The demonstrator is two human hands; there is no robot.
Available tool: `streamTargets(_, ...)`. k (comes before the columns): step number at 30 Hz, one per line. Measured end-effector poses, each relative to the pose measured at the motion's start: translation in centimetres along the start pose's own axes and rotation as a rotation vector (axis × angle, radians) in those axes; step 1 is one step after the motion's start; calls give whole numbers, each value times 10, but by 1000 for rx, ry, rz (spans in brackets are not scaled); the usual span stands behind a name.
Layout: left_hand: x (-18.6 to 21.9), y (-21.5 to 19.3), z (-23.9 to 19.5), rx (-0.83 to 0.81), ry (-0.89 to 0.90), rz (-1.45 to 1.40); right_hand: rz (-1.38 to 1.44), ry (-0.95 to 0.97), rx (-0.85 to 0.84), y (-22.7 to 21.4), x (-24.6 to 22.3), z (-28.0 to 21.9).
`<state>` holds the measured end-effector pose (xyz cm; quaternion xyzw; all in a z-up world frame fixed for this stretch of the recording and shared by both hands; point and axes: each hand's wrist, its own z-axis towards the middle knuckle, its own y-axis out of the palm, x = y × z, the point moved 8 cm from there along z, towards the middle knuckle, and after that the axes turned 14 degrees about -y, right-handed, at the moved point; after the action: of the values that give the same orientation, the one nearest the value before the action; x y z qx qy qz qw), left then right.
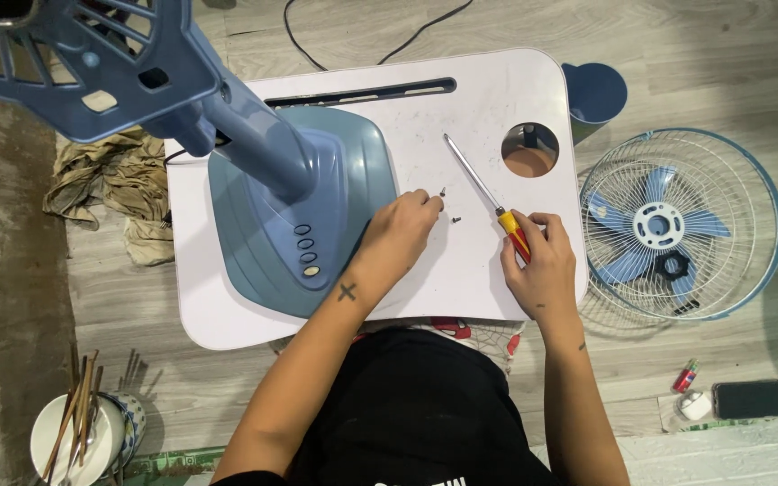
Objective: The person assembles a blue pedestal fan by attaching the motor housing to the base and securing it with screws. They then attach the front fan cage and use a screwdriver to tighten the screws on the fan hub.
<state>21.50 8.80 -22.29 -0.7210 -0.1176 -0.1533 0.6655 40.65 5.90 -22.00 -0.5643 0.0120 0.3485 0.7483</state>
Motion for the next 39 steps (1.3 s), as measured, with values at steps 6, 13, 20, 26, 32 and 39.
streamTargets(6, 6, -18, -16, 199, 143, 72, 40, 27, -4, 2, 1, 0)
streamTargets(13, -1, -12, -15, 209, 103, 11, 43, 26, 8, -3, -5, -1)
streamTargets(20, -7, -54, -21, 139, 77, -628, 124, 2, 88, -7, 0, -2)
streamTargets(26, -24, -54, -18, 6, -8, -1017, 121, -25, 93, -8, -6, -1)
streamTargets(32, -29, -46, -24, -59, -66, -1146, 46, -51, 114, -3, -2, -6)
streamTargets(39, -35, -62, -39, 133, 32, -911, -41, -52, 59, -5, -12, -2)
